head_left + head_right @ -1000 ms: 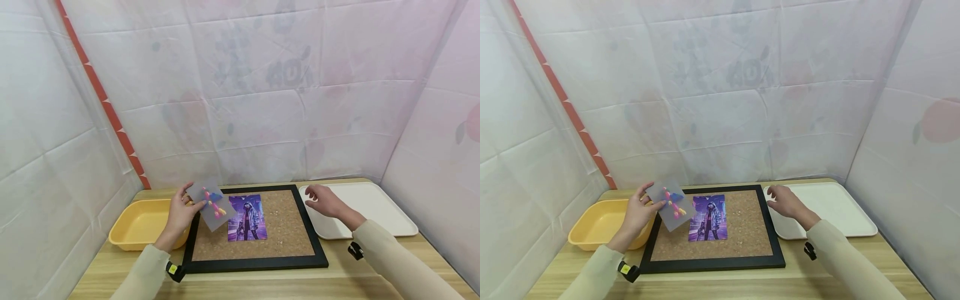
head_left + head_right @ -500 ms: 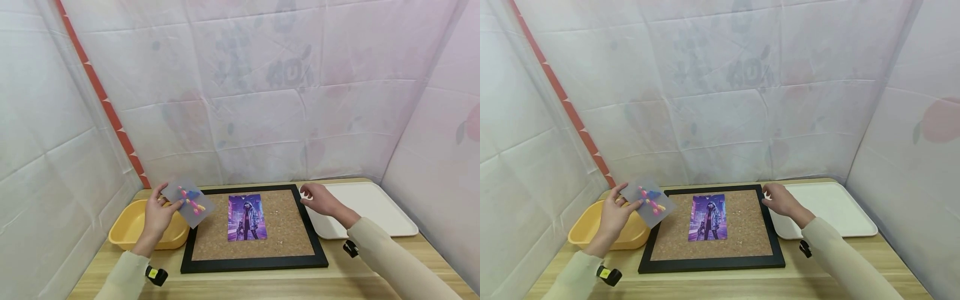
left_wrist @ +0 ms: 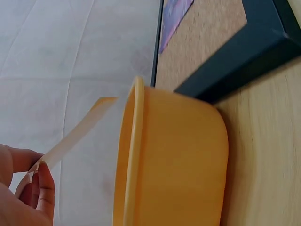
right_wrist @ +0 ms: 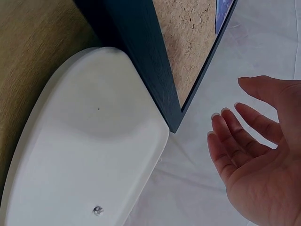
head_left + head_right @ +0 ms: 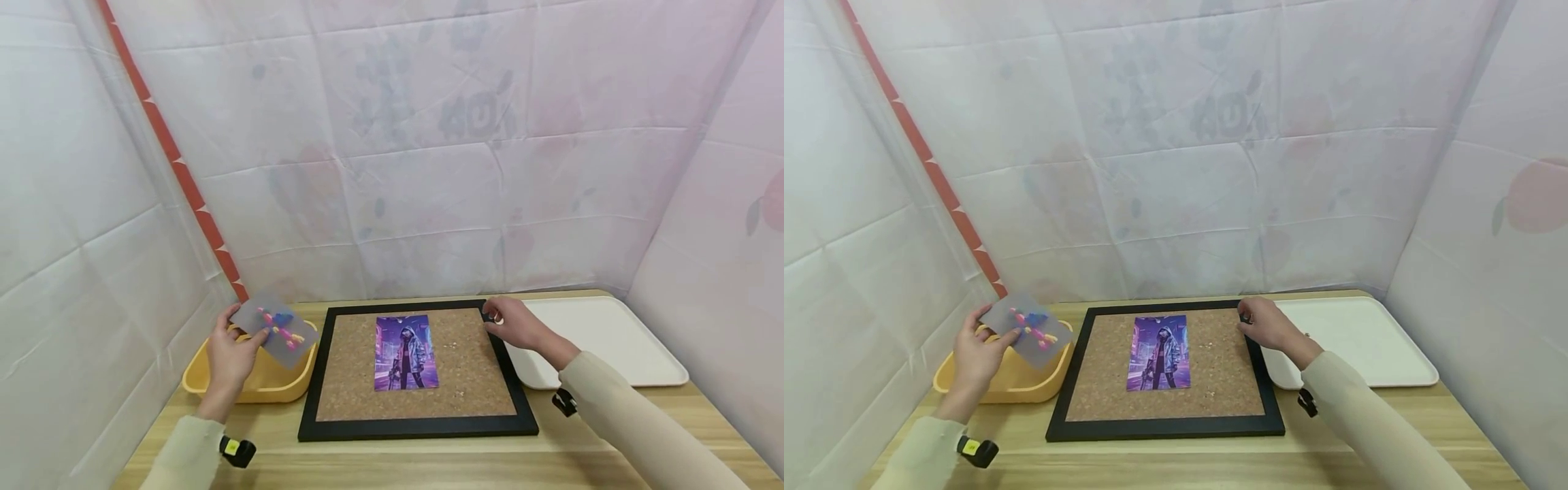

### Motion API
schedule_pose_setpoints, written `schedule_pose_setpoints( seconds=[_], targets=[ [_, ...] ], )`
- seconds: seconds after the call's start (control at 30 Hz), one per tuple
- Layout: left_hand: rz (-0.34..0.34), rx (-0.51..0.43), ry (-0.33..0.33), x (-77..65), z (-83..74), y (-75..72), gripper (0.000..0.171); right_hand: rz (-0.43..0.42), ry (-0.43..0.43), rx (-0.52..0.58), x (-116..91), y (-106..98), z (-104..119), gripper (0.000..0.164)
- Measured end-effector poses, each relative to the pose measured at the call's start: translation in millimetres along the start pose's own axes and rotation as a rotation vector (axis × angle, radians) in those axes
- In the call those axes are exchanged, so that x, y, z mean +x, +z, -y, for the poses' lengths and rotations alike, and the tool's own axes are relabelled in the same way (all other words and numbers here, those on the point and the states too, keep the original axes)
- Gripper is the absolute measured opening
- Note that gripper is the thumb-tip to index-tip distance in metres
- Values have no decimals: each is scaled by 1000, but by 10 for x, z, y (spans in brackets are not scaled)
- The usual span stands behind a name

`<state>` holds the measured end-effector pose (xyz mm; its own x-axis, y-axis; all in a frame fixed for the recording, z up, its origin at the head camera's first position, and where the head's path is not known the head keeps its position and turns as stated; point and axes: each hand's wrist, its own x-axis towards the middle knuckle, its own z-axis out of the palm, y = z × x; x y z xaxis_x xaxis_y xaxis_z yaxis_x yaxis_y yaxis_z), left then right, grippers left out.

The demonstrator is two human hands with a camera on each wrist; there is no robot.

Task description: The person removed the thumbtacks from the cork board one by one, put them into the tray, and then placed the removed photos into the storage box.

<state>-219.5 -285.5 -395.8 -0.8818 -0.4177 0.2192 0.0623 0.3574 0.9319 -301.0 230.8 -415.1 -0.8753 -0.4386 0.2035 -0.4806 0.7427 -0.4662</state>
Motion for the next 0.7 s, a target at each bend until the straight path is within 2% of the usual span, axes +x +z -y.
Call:
schedule_pose_setpoints(
  seconds=[0.27,0.7],
  targets=[
    [-39,85,-17,5,58,-90,80,5,3,-7,47,22,31,23],
    [-62,276,41,-19,186,-16,77,-8,-24,27,144,57,157,19]
  ],
)
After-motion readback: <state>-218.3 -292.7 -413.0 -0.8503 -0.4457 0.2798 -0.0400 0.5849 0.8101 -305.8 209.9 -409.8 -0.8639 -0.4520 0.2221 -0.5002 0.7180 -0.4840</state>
